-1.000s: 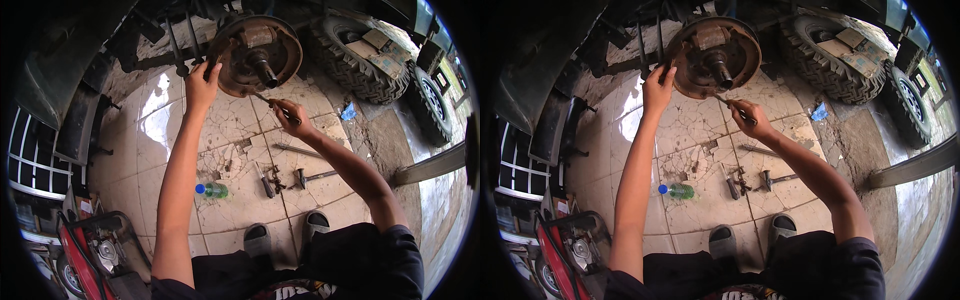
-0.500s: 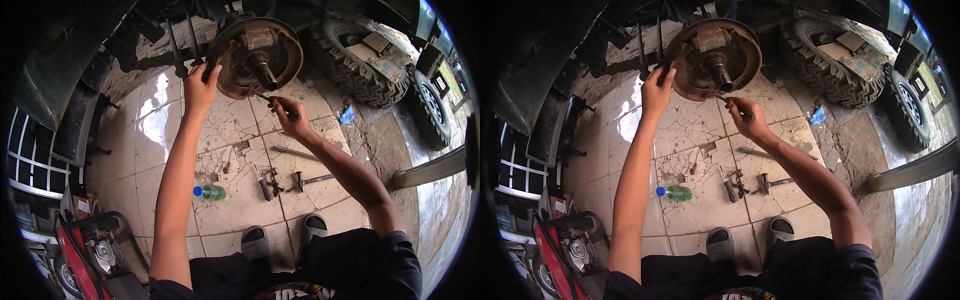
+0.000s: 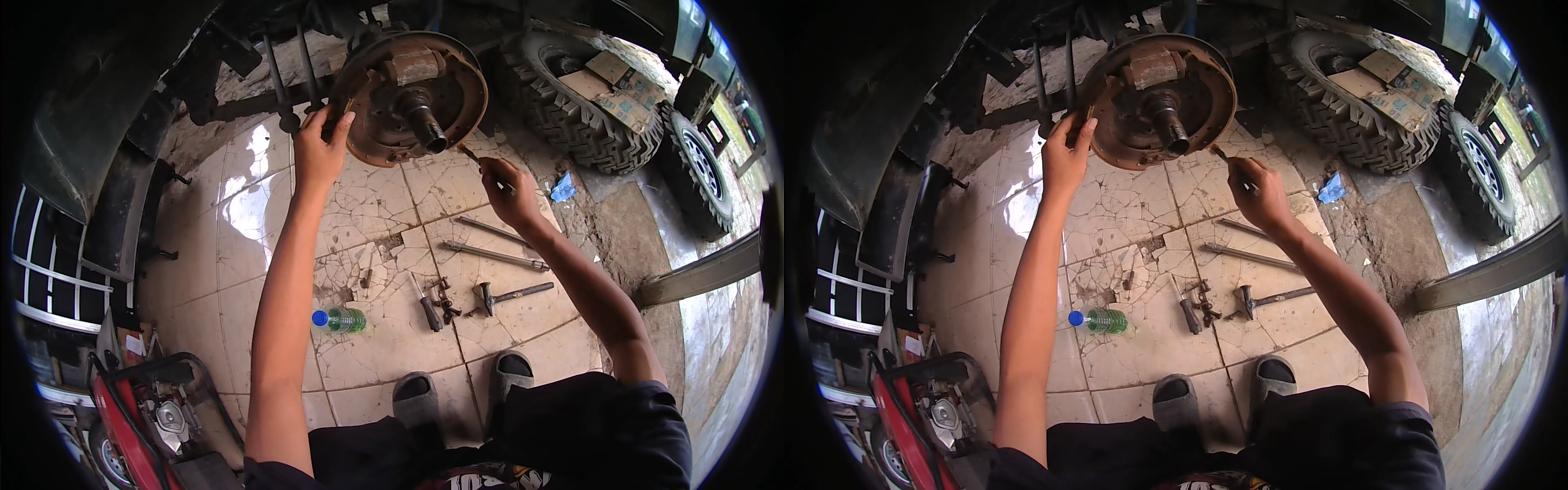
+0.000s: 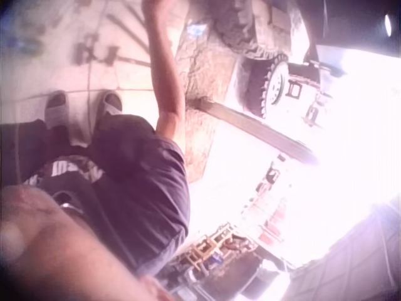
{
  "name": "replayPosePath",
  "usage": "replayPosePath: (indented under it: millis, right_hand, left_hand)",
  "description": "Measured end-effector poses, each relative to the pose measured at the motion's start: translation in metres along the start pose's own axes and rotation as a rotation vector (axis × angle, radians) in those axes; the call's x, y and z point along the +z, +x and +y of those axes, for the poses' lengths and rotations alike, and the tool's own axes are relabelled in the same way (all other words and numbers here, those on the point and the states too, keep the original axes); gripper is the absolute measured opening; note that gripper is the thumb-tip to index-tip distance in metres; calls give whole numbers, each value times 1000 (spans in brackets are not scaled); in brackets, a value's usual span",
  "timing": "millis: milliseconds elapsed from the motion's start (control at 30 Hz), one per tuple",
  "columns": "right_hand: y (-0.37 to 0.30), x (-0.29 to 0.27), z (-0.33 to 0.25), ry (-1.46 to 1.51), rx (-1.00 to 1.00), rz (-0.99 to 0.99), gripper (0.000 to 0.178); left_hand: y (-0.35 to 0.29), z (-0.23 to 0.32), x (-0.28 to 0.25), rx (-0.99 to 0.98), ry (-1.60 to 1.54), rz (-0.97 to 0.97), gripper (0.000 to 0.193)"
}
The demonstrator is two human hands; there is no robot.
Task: The person removes the brake shoe assembly and backing plate from a vehicle axle, handles the components, and then places the assembly back onto the axle by hand.
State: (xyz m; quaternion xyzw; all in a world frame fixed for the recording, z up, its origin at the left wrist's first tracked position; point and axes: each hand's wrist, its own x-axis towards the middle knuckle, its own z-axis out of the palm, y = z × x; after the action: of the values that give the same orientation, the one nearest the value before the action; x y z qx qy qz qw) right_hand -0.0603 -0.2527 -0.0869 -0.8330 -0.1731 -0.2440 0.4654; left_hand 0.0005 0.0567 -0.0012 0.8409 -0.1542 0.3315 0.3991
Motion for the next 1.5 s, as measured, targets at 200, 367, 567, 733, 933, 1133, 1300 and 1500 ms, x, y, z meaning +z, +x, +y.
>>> replayPosePath:
  millis: [200, 367, 567, 733, 933, 1133, 1300, 1500]
  right_hand:
    - [-5, 18, -19, -219, -202, -53, 27]
    - [-12, 44, -5, -384, -208, -173, 29]
    - [-15, 39, -43, -215, -148, -170, 28]
    - [-6, 40, -25, -232, -87, -310, 24]
    - [-11, 56, -51, 63, -309, -363, 25]
    - [-2, 71, -31, 54, -319, -427, 23]
    - [-34, 54, 37, -39, -6, -392, 15]
    - [-6, 54, -36, 76, -373, -383, 23]
  left_hand:
    - [-1, -3, 1, 1, -28, 30, 37]
    - [0, -5, 9, -8, -74, 2, 37]
    - [0, -10, 0, -34, -104, 12, 38]
    - [-1, -8, 7, -5, -78, 24, 37]
    - [-1, -8, 2, -22, -81, -3, 37]
    - [0, -5, 2, -7, -82, 6, 37]
    - [1, -6, 9, -2, -92, -15, 36]
    - [-1, -11, 4, -19, -98, 17, 37]
